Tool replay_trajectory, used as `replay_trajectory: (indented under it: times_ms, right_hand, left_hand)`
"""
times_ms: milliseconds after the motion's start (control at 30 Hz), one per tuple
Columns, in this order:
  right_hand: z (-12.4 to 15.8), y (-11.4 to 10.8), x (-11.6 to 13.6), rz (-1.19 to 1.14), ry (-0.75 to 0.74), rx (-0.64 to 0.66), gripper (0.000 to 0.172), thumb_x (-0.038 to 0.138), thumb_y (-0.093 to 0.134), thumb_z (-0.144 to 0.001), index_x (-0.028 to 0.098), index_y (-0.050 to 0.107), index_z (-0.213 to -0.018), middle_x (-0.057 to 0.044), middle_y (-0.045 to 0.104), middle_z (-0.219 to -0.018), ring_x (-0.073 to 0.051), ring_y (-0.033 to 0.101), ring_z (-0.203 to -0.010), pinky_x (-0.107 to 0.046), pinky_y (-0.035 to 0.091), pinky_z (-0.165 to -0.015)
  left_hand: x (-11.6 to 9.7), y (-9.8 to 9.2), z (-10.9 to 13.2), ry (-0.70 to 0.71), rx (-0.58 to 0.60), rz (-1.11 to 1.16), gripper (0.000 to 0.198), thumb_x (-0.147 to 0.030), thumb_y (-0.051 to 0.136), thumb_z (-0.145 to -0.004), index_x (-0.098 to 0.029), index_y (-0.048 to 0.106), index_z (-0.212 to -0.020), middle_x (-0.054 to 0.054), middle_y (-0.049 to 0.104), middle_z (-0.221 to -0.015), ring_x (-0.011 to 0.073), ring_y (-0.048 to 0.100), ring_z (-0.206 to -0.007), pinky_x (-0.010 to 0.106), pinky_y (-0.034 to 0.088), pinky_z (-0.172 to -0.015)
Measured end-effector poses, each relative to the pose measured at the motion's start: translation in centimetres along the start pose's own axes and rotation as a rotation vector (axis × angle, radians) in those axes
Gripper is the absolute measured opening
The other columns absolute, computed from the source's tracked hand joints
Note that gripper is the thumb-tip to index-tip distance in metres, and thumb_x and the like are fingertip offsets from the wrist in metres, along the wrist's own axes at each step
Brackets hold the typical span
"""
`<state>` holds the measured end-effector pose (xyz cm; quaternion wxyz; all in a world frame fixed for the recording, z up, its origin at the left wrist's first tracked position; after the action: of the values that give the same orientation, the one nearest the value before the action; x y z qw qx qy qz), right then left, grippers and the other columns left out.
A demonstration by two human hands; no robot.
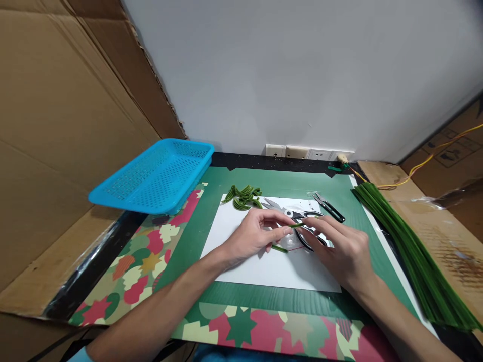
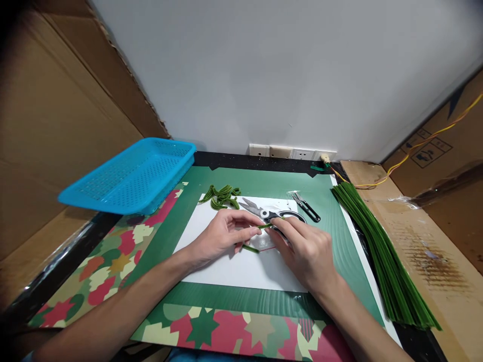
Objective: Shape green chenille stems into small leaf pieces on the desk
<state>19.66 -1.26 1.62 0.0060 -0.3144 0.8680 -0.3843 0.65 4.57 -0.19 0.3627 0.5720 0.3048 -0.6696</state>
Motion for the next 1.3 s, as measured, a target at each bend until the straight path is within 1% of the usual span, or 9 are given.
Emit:
replay_trajectory:
  times_ms: [200, 400, 533, 733, 833, 967, 1067, 1167, 1300]
  right_hand:
    - [-0.1, 0.3, 0.4, -0.014, 0.018, 0.069, 0.015, 0.029, 0.065, -0.104, 0.017, 0.073, -0.101, -0.002, 0.073, -0.079, -0.012, 0.066, -0.061, -0.025, 0.042, -0.058]
    - [-0.1, 0.5, 1.2, -0.090, -0.054, 0.132, 0.018, 0.022, 0.058, -0.105, 0.016, 0.073, -0.097, -0.002, 0.067, -0.072, -0.013, 0.061, -0.059, -0.026, 0.041, -0.057]
    - [0.1, 0.8, 1.5, -0.101, -0.084, 0.146, 0.018, 0.017, 0.055, -0.106, 0.017, 0.072, -0.101, -0.001, 0.065, -0.070, -0.013, 0.060, -0.059, -0.027, 0.041, -0.056]
    - [0.5, 0.8, 1.3, -0.162, 0.006, 0.044, 0.016, 0.010, 0.059, -0.102, 0.018, 0.068, -0.112, -0.002, 0.077, -0.083, -0.010, 0.067, -0.058, -0.023, 0.046, -0.054]
    - [0.3, 0.5, 1.3, -0.221, 0.032, 0.041, 0.018, 0.010, 0.059, -0.101, 0.017, 0.067, -0.115, -0.006, 0.078, -0.092, -0.013, 0.072, -0.069, -0.024, 0.053, -0.061]
    - [0.0, 0.1, 1.4, -0.228, 0.018, 0.044, 0.014, 0.013, 0.061, -0.101, 0.018, 0.069, -0.111, -0.009, 0.077, -0.099, -0.017, 0.075, -0.084, -0.027, 0.059, -0.071]
    - [0.0, 0.1, 1.4, -0.206, 0.032, 0.032, 0.013, 0.013, 0.062, -0.101, 0.019, 0.070, -0.110, -0.007, 0.078, -0.097, -0.016, 0.075, -0.079, -0.026, 0.059, -0.068]
    - [0.1, 0.2, 1.3, -0.194, 0.046, 0.026, 0.016, 0.011, 0.062, -0.101, 0.019, 0.071, -0.111, -0.006, 0.080, -0.097, -0.016, 0.077, -0.077, -0.025, 0.061, -0.066]
    - [0.4, 0.3, 1.1, -0.232, 0.043, -0.011, 0.025, 0.009, 0.064, -0.099, 0.021, 0.071, -0.120, -0.007, 0.080, -0.110, -0.019, 0.080, -0.094, -0.027, 0.066, -0.076]
  left_hand:
    - [-0.4, -0.1, 0.1, 0.074, -0.035, 0.044, 0.030, -0.041, 0.087, -0.081, -0.014, 0.080, -0.094, 0.003, 0.066, -0.069, 0.0084, 0.054, -0.051, 0.019, 0.043, -0.044]
    - [-0.5, 0.0, 0.2, 0.072, -0.034, 0.081, 0.031, -0.040, 0.089, -0.078, -0.014, 0.082, -0.092, 0.004, 0.070, -0.068, 0.0089, 0.055, -0.049, 0.019, 0.043, -0.043]
    - [-0.4, 0.1, 0.2, 0.038, -0.043, 0.082, 0.032, -0.041, 0.090, -0.077, -0.013, 0.083, -0.091, 0.008, 0.075, -0.073, 0.0112, 0.060, -0.052, 0.019, 0.045, -0.042]
    - [-0.6, 0.3, 0.4, 0.031, -0.033, 0.075, 0.036, -0.044, 0.088, -0.079, -0.013, 0.085, -0.097, 0.011, 0.078, -0.080, 0.0168, 0.069, -0.061, 0.021, 0.050, -0.043]
    - [-0.7, 0.4, 0.5, 0.050, -0.004, 0.061, 0.034, -0.043, 0.088, -0.079, -0.014, 0.085, -0.098, 0.012, 0.078, -0.079, 0.0180, 0.072, -0.063, 0.021, 0.051, -0.045]
    - [-0.7, 0.5, 0.6, 0.066, -0.005, 0.071, 0.033, -0.043, 0.087, -0.081, -0.014, 0.084, -0.097, 0.012, 0.079, -0.081, 0.0155, 0.069, -0.058, 0.021, 0.049, -0.045]
    - [-0.8, 0.5, 0.6, 0.054, -0.009, 0.082, 0.036, -0.044, 0.087, -0.081, -0.013, 0.084, -0.099, 0.013, 0.080, -0.086, 0.0149, 0.069, -0.057, 0.021, 0.049, -0.044]
    - [-0.7, 0.6, 0.6, 0.041, -0.010, 0.074, 0.036, -0.044, 0.088, -0.079, -0.013, 0.084, -0.097, 0.012, 0.079, -0.081, 0.0161, 0.070, -0.059, 0.021, 0.049, -0.044]
    - [-0.7, 0.7, 0.6, 0.052, -0.001, 0.094, 0.033, -0.042, 0.089, -0.079, -0.014, 0.084, -0.096, 0.012, 0.079, -0.081, 0.0174, 0.071, -0.063, 0.022, 0.050, -0.046]
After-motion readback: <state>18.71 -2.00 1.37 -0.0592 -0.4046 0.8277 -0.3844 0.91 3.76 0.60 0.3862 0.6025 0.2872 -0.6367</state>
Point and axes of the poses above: each hand's wrist, its own z-axis away from the middle knuckle, its own y-axis out of the palm, x = y × z, the point moved 4 cm from there along -z, towards the middle knuckle
